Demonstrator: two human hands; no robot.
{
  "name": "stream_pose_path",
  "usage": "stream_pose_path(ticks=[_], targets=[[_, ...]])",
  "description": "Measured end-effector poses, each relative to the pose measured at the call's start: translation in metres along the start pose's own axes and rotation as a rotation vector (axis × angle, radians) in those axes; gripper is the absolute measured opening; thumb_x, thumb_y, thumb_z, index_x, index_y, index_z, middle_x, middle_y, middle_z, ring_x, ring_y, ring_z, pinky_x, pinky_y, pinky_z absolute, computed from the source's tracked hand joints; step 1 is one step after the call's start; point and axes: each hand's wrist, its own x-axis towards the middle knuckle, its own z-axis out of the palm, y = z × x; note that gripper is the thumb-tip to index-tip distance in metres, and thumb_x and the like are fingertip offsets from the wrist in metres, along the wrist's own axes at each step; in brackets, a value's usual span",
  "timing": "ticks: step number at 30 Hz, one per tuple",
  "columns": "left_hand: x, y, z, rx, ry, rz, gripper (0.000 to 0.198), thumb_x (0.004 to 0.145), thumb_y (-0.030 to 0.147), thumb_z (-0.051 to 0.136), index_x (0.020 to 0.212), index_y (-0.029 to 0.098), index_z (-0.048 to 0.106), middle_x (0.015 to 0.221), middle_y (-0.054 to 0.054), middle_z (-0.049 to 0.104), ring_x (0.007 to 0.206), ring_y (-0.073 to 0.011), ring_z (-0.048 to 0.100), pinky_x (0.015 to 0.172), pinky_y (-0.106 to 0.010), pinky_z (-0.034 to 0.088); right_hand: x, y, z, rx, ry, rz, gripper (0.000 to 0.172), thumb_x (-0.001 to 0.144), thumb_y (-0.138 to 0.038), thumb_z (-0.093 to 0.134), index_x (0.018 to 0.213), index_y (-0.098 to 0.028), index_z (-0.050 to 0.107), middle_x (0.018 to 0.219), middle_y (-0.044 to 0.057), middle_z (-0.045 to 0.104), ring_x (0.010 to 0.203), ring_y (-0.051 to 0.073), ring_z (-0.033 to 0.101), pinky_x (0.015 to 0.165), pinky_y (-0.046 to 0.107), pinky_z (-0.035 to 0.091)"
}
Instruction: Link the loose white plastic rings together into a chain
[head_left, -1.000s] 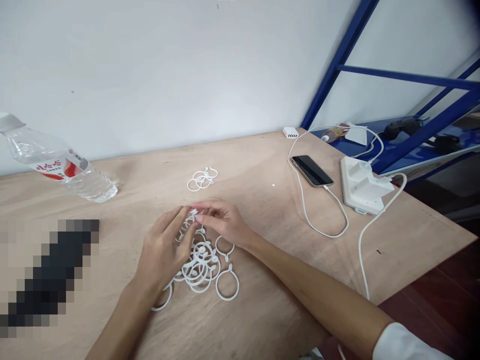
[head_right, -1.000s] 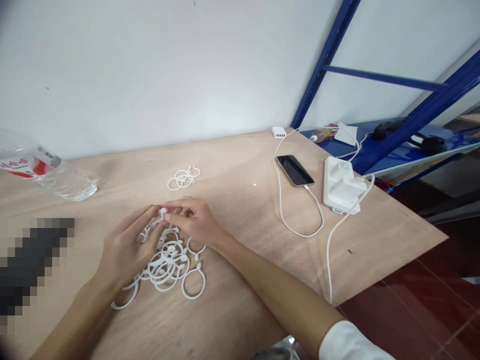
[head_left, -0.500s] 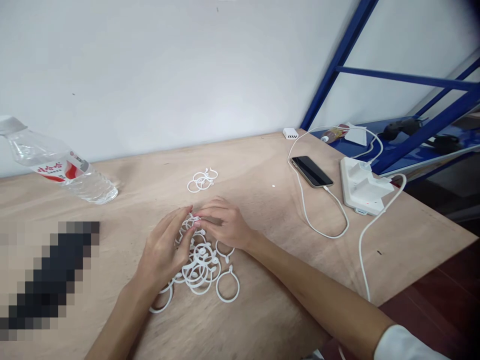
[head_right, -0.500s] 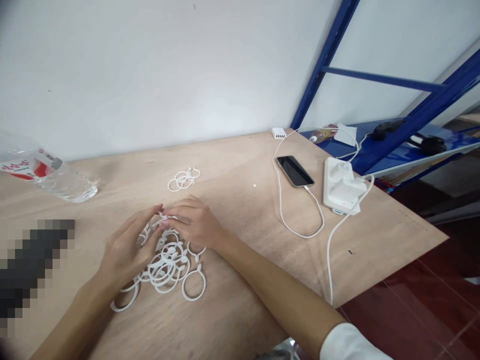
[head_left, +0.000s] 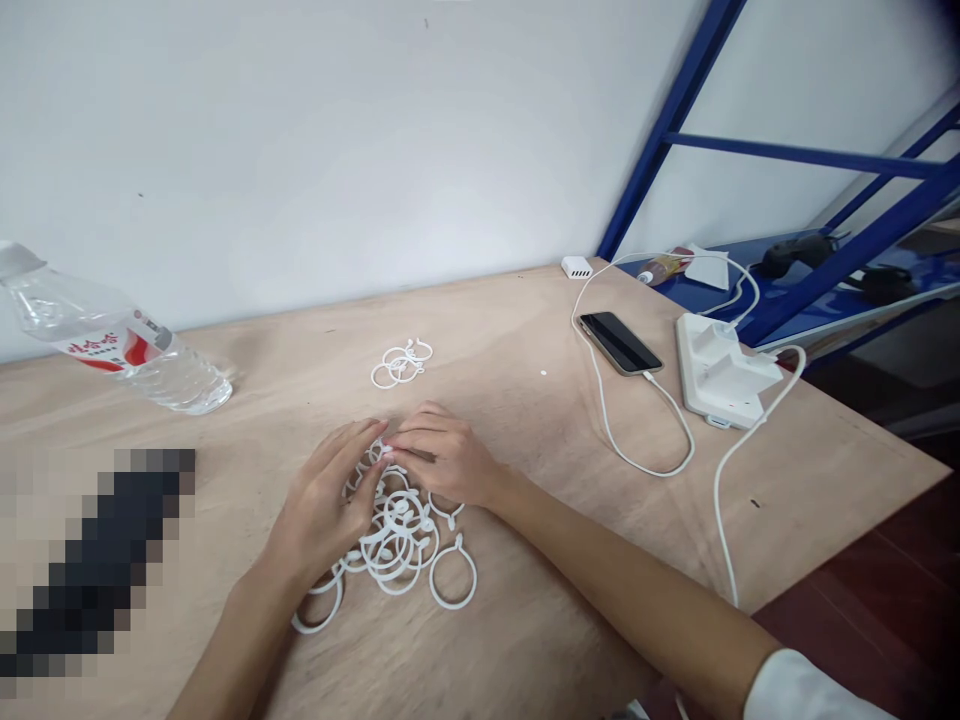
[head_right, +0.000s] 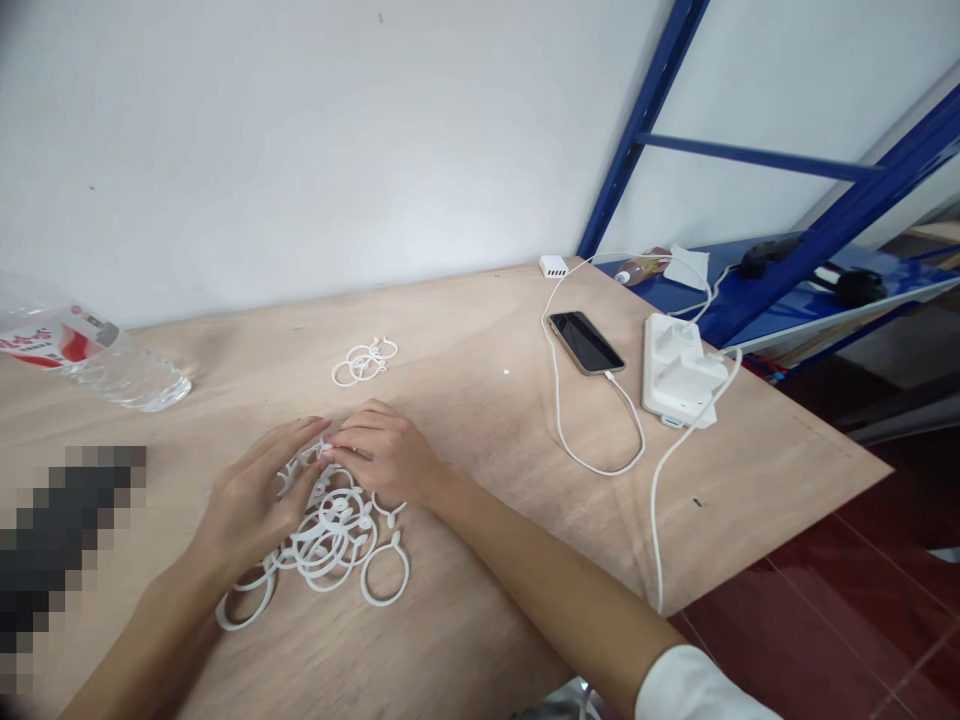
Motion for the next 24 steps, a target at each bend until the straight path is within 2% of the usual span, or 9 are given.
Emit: stream_pose_path(ticks=[5, 6, 8, 10, 11, 14, 16, 20, 24], targets=[[0.015, -0.006, -0.021, -0.165, -0.31, -0.144, 0.043, 0.081, 0.045, 0.059, 0.119, 0.026, 0.06, 0.125, -0.004, 0.063, 0.116, -0.0232, 0.057, 0.099, -0.038, 0.048, 0.001, 0.0, 0.001, 0.014, 0.04, 0.061, 0.011, 0.083, -0.024, 0.063, 0.079, -0.016, 0.069, 0.08, 0.007, 0.072, 0.076, 0.016, 0.063, 0.082, 0.032, 0.048], [0.021, -0.01, -0.023, -0.197, -0.343, -0.179, 0.043, 0.081, 0.048, 0.058, 0.118, 0.027, 0.061, 0.126, -0.003, 0.062, 0.118, -0.0234, 0.056, 0.099, -0.038, 0.048, 0.001, 0.001, 0.001, 0.034, 0.058, 0.084, 0.012, 0.084, -0.024, 0.063, 0.077, -0.017, 0.069, 0.077, 0.006, 0.072, 0.074, 0.015, 0.063, 0.081, 0.032, 0.048], [0.033, -0.022, -0.022, -0.179, -0.337, -0.264, 0.041, 0.083, 0.052, 0.052, 0.115, 0.029, 0.063, 0.125, -0.002, 0.063, 0.117, -0.0239, 0.056, 0.1, -0.039, 0.047, 0.003, 0.003, 0.001, 0.076, 0.113, 0.149, 0.013, 0.083, -0.022, 0.062, 0.073, -0.017, 0.068, 0.073, 0.004, 0.071, 0.072, 0.015, 0.062, 0.08, 0.031, 0.047], [0.047, -0.038, -0.012, -0.045, -0.285, -0.337, 0.042, 0.083, 0.053, 0.049, 0.112, 0.027, 0.064, 0.12, -0.004, 0.065, 0.115, -0.0258, 0.057, 0.1, -0.042, 0.045, 0.004, 0.005, 0.0, 0.097, 0.185, 0.251, 0.013, 0.082, -0.02, 0.062, 0.07, -0.017, 0.068, 0.069, 0.003, 0.069, 0.07, 0.014, 0.06, 0.076, 0.029, 0.046], [0.053, -0.046, -0.004, 0.043, -0.283, -0.316, 0.045, 0.082, 0.053, 0.049, 0.113, 0.024, 0.063, 0.118, -0.006, 0.066, 0.113, -0.0275, 0.057, 0.099, -0.044, 0.045, 0.004, 0.006, -0.001, 0.1, 0.222, 0.316, 0.013, 0.081, -0.02, 0.063, 0.069, -0.016, 0.068, 0.068, 0.003, 0.068, 0.069, 0.014, 0.059, 0.074, 0.028, 0.046], [0.067, -0.065, 0.02, 0.094, -0.287, -0.266, 0.047, 0.082, 0.051, 0.049, 0.113, 0.018, 0.063, 0.115, -0.011, 0.065, 0.114, -0.0304, 0.054, 0.101, -0.046, 0.041, 0.004, 0.008, -0.003, 0.114, 0.317, 0.511, 0.013, 0.078, -0.024, 0.065, 0.069, -0.016, 0.069, 0.066, 0.002, 0.065, 0.064, 0.013, 0.055, 0.065, 0.025, 0.043], [0.072, -0.071, 0.033, 0.102, -0.271, -0.233, 0.049, 0.081, 0.052, 0.049, 0.114, 0.018, 0.062, 0.114, -0.013, 0.062, 0.116, -0.0313, 0.051, 0.102, -0.047, 0.039, 0.004, 0.008, -0.004, 0.142, 0.345, 0.595, 0.016, 0.078, -0.027, 0.065, 0.068, -0.015, 0.067, 0.065, 0.001, 0.063, 0.061, 0.011, 0.052, 0.061, 0.023, 0.041], [0.082, -0.071, 0.047, 0.118, -0.231, -0.165, 0.052, 0.079, 0.056, 0.052, 0.116, 0.021, 0.062, 0.118, -0.014, 0.053, 0.117, -0.0327, 0.046, 0.102, -0.05, 0.037, 0.006, 0.006, -0.005, 0.206, 0.344, 0.649, 0.023, 0.077, -0.032, 0.064, 0.061, -0.015, 0.06, 0.06, -0.002, 0.057, 0.058, 0.009, 0.046, 0.057, 0.022, 0.037], [0.093, -0.073, 0.056, 0.11, -0.246, -0.079, 0.031, 0.078, 0.046, 0.054, 0.093, 0.025, 0.071, 0.116, -0.012, 0.052, 0.114, -0.0303, 0.047, 0.101, -0.047, 0.039, 0.008, 0.004, -0.006, 0.255, 0.37, 0.672, 0.031, 0.076, -0.036, 0.063, 0.055, -0.017, 0.051, 0.054, -0.005, 0.045, 0.054, 0.008, 0.039, 0.053, 0.022, 0.032]])
